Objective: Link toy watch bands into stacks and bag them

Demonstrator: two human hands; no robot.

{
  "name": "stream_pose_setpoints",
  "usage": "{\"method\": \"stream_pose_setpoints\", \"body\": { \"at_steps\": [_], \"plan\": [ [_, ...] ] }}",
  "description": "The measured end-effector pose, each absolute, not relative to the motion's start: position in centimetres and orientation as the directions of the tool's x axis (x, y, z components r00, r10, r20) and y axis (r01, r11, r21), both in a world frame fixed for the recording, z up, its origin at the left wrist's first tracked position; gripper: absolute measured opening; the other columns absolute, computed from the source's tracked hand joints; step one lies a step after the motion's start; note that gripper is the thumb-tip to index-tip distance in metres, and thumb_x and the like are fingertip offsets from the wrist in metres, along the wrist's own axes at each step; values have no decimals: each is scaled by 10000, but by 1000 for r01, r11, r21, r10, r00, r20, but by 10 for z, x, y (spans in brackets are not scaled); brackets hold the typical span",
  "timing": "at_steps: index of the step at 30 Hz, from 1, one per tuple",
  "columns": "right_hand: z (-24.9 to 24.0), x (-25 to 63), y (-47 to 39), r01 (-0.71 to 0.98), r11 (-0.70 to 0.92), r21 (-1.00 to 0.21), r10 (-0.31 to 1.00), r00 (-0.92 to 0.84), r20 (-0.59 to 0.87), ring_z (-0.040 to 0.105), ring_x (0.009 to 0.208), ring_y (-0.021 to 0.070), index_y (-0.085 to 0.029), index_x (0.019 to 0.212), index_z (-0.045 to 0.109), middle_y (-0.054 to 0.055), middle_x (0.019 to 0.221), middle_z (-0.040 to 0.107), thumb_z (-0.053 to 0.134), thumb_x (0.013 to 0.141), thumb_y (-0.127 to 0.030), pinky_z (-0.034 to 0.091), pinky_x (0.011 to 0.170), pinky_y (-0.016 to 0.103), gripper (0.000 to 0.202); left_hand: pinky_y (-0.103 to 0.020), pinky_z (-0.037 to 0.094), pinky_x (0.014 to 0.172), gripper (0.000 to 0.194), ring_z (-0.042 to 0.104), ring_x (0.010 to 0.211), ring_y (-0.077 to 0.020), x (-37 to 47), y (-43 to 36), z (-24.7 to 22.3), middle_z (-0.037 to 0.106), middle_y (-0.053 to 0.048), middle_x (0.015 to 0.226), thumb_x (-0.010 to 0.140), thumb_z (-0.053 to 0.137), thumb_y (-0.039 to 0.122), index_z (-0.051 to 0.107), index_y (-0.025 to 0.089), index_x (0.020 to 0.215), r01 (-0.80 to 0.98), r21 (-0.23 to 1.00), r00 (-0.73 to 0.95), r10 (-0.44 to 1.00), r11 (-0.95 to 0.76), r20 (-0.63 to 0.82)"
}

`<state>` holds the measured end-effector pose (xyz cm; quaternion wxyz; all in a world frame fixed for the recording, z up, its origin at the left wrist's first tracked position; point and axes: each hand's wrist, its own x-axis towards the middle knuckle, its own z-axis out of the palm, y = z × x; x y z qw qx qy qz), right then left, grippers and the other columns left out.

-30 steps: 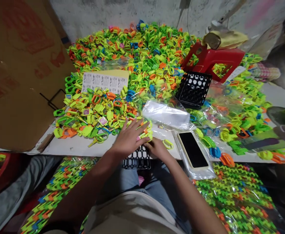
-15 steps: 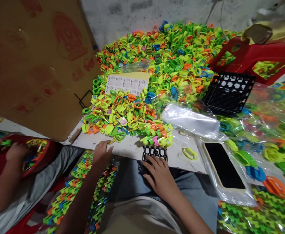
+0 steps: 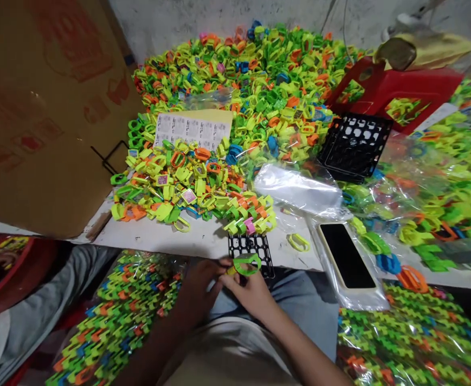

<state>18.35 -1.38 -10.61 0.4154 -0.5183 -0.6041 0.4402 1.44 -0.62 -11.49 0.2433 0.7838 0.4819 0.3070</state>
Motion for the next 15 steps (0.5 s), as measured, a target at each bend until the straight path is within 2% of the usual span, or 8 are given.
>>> {"method": "stream_pose_setpoints", "body": {
  "at_steps": [3,6,9,12,15],
  "plan": [
    [-113,192,-3,165,-30,-986,999,-35,-37,643,664,163,-186,871,714,37,778,715,623,797,-400,524,622,275,244,-350,511,836,191,604,932,-182,26,2,-113,647,-45,972,864,542,216,607,237,1042,589,687,347,901,-426,261],
    [-118,206,13,198,-70,-978,996,70,-57,689,796,208,-191,865,720,61,870,742,676,743,-385,551,762,335,233,-355,496,876,231,584,973,-175,26,21,-104,619,-52,1035,890,503,215,566,230,1112,575,713,244,916,-401,318],
    [-123,210,26,290,1,-957,1000,16,6,696,828,212,-212,869,721,56,893,745,661,760,-355,551,806,350,189,-353,467,928,225,561,1037,-168,27,35,-91,606,-51,1064,918,452,206,561,232,1114,505,739,208,894,-445,397],
    [-125,208,33,394,116,-912,993,-77,93,694,824,195,-233,855,718,46,905,741,622,798,-307,544,807,325,134,-356,444,962,256,535,1084,-166,34,38,-82,588,-58,1104,937,403,189,536,234,1151,448,763,227,884,-467,407],
    [-122,205,34,592,176,-787,983,-142,113,681,837,207,-204,848,710,71,897,733,578,798,-195,527,777,311,142,-363,441,969,272,513,1113,-176,42,33,-81,550,-75,1150,930,419,204,486,231,1192,411,783,286,881,-468,376]
  ]
}}
